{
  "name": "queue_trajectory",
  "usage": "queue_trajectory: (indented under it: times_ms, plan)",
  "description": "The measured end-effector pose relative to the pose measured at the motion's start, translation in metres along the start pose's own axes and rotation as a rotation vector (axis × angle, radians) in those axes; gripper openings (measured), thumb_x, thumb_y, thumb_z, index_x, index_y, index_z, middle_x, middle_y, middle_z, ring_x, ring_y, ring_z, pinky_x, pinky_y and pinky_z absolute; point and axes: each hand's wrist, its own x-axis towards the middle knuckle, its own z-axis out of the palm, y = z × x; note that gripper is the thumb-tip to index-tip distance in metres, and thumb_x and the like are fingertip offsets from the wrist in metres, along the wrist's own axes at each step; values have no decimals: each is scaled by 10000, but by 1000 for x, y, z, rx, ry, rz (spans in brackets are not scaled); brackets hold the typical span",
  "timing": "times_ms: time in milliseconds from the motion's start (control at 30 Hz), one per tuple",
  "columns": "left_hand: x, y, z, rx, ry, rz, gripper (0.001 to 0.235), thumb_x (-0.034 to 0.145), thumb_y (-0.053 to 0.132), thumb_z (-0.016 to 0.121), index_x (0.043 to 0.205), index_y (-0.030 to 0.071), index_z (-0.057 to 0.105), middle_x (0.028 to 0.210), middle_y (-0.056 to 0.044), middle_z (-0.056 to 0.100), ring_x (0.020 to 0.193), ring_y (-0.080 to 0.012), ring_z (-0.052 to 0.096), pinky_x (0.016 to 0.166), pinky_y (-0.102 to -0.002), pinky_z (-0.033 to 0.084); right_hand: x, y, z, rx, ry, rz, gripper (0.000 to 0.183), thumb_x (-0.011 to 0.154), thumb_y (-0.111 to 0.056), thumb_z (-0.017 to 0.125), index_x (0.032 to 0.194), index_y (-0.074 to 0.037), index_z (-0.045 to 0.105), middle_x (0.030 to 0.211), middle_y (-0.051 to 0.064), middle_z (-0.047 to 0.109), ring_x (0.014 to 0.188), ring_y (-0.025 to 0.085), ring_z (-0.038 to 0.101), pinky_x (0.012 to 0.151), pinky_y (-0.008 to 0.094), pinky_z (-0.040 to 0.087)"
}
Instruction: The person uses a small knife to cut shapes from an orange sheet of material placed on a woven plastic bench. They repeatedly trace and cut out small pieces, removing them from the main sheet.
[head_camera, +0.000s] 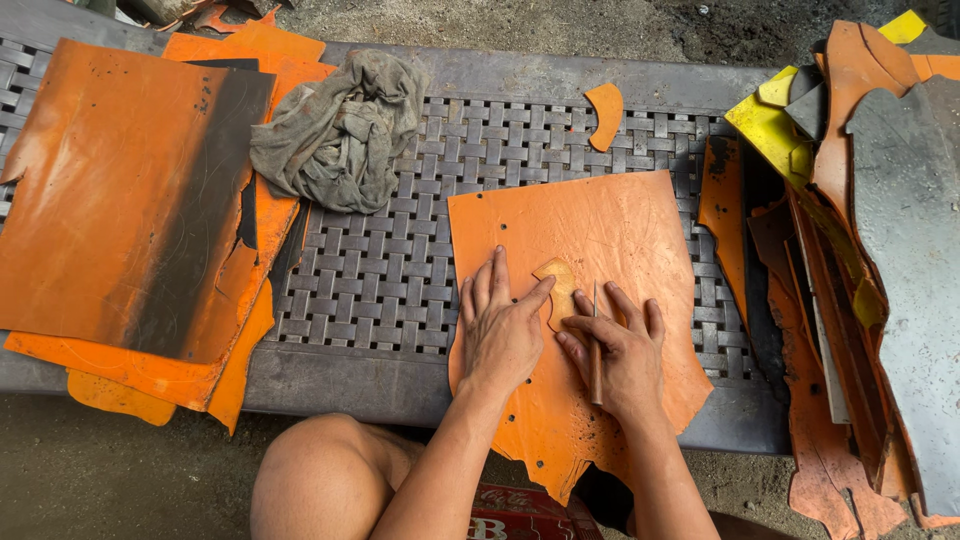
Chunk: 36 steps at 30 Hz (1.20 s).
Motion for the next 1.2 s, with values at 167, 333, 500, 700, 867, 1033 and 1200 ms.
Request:
queue_trajectory:
  times_ms: [167, 333, 500, 700, 867, 1033, 1200]
  plan:
    - [0, 4, -8, 7, -1, 2, 429, 951, 151, 578, 1353, 277, 660, 1640, -246, 185, 1522, -366, 152, 1227, -563, 89, 0, 1, 1, -11, 1, -11, 242, 853, -381, 755, 1012, -205, 807, 1243, -11, 741, 1409, 293, 478, 1227, 550, 161]
    - [-3, 19, -12, 43, -125, -65, 490, 952, 221, 581, 1442, 243, 575, 1642, -304, 117, 1487, -428, 111, 1168, -648, 93, -2, 2, 1, -30, 6, -57, 249, 878, -368, 724, 1036, -190, 798, 1270, 3, 730, 1415, 322, 470, 1220, 571, 171]
    - [6, 28, -10, 461, -104, 137, 581, 858, 157, 583, 1437, 109, 573, 1640, -283, 196, 1475, -440, 236, 1131, -689, 210, 1, -1, -2, -30, 14, -79, 229, 858, -351, 734, 1011, -198, 809, 1287, 12, 721, 1402, 332, 465, 1205, 584, 162]
    - [21, 13, 1, 493, -304, 313, 440, 967, 144, 536, 1374, 3, 621, 1538, -144, 507, 1222, -252, 602, 1052, -476, 396, -7, 13, 6, 30, 10, -63, 225, 852, -332, 752, 1017, -182, 783, 1301, -7, 720, 1433, 321, 465, 1241, 569, 160]
    - [32, 13, 10, 447, -413, 250, 308, 967, 76, 499, 1175, -2, 711, 1560, -221, 454, 834, -253, 767, 803, -467, 571, 6, 32, 13, 670, 169, -73, 188, 976, -291, 666, 1015, -116, 722, 1157, 61, 755, 1209, 260, 663, 1062, 517, 450]
    - [29, 16, 18, 391, -324, 201, 298, 997, 106, 486, 1143, 17, 730, 1488, -183, 540, 888, -279, 749, 621, -453, 589, 60, 54, 3, 845, 146, 310, 409, 1095, -281, 426, 1059, -13, 732, 940, 91, 748, 870, 127, 682, 844, 257, 521]
    - [25, 20, 10, 373, -320, 165, 332, 983, 75, 473, 1232, -7, 677, 1572, -142, 432, 802, -281, 763, 568, -436, 591, 126, 59, 2, 778, -174, 309, 396, 1024, -301, 593, 874, 35, 737, 775, 97, 735, 656, 132, 641, 632, 289, 516]
